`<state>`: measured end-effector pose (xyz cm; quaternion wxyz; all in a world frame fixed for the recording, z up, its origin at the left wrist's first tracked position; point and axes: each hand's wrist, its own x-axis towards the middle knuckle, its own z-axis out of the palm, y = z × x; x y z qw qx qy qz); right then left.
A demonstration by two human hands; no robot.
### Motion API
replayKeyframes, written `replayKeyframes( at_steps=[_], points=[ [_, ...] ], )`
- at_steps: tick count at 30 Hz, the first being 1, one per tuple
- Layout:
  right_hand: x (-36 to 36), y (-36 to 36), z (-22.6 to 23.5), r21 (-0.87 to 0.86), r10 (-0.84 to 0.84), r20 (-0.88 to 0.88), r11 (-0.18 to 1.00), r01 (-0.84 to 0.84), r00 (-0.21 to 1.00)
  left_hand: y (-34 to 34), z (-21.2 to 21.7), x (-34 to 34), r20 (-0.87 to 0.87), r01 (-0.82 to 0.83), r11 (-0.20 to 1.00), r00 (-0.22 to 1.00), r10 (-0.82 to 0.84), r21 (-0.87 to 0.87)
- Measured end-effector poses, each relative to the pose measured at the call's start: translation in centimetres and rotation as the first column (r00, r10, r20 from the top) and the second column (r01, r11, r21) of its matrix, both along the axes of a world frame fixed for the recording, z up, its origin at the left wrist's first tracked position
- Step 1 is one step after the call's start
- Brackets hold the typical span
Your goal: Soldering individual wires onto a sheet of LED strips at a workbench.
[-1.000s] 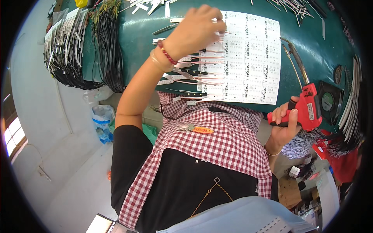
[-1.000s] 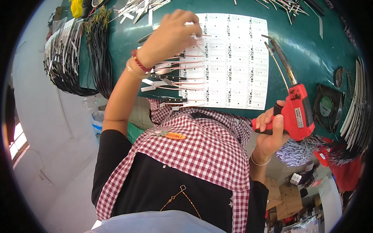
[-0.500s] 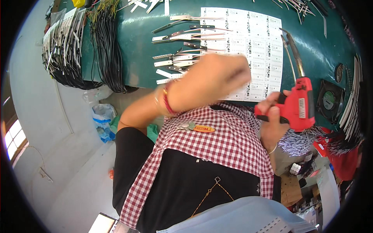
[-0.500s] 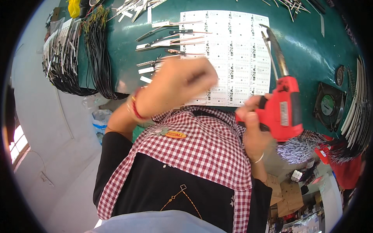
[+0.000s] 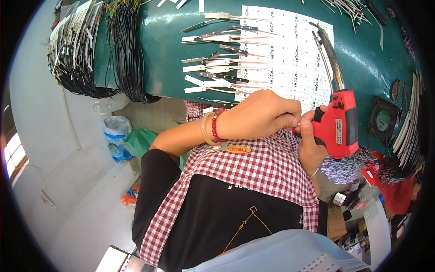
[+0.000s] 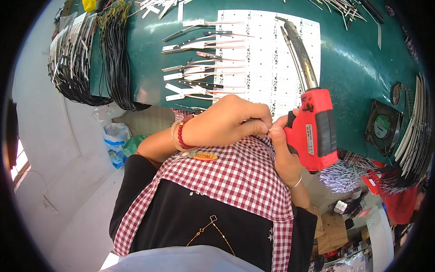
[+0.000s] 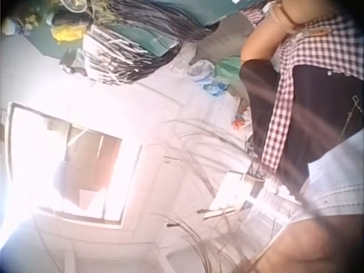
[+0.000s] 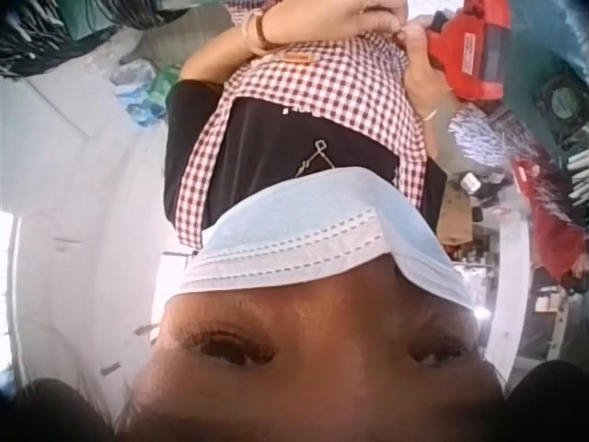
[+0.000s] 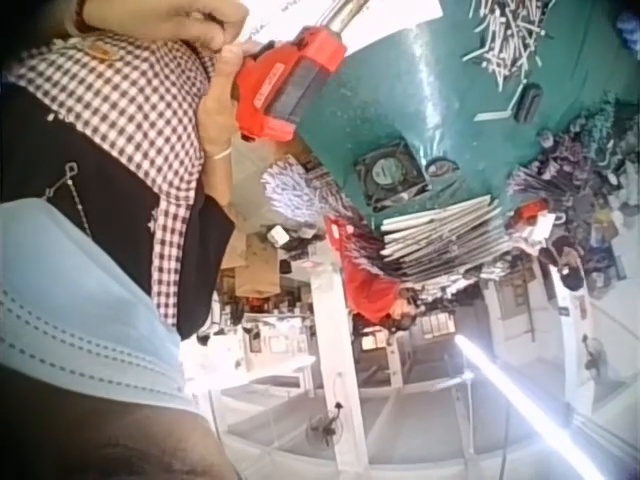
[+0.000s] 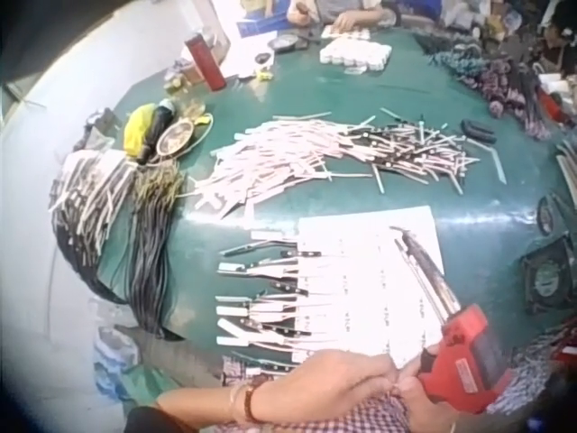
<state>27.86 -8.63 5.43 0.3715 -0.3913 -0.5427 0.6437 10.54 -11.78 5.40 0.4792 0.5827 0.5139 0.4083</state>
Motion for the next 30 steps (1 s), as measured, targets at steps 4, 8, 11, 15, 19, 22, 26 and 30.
replayKeyframes(
  at_steps=[4, 8, 11, 15, 19, 22, 26, 30],
  points=[
    [-0.7, 0.3, 0.1, -0.033, -0.049, 0.013, 0.998, 0.049, 0.999, 0.4, 0.0, -0.6, 0.066, 0.008, 0.993, 0.998, -0.016, 0.118],
    [-1.4, 0.8, 0.0, -0.011, -0.076, 0.007, 0.997, 0.076, 0.997, 1.1, 0.0, -3.2, -0.106, -0.14, 0.987, 0.983, 0.148, 0.085],
    [-1.2, 1.2, -0.1, 0.033, -0.157, -0.019, 0.987, 0.158, 0.987, 3.3, -0.8, -7.0, -0.525, -0.322, 0.936, 0.776, 0.349, 0.145],
    [0.8, 1.8, -1.3, -0.029, -0.071, 0.05, 0.997, 0.073, 0.996, 4.4, -3.0, -7.8, -0.557, -0.294, 0.952, 0.778, 0.288, 0.082],
    [1.2, 1.2, -1.2, -0.131, -0.085, 0.096, 0.987, 0.097, 0.992, 5.3, -3.7, -7.9, -0.51, -0.331, 0.924, 0.771, 0.382, 0.191],
    [1.1, 1.6, -0.9, -0.158, -0.13, 0.028, 0.978, 0.133, 0.991, 6.8, -3.8, -8.8, -0.617, -0.271, 0.91, 0.67, 0.412, 0.314],
    [0.3, 2.7, 0.1, -0.148, -0.159, -0.002, 0.976, 0.157, 0.987, 8.5, -5.0, -9.3, -0.727, -0.124, 0.936, 0.6, 0.335, 0.328],
    [0.2, 2.8, 0.2, -0.182, -0.151, -0.018, 0.972, 0.146, 0.988, 9.0, -5.6, -9.1, -0.73, -0.129, 0.947, 0.609, 0.309, 0.293]
  ],
)
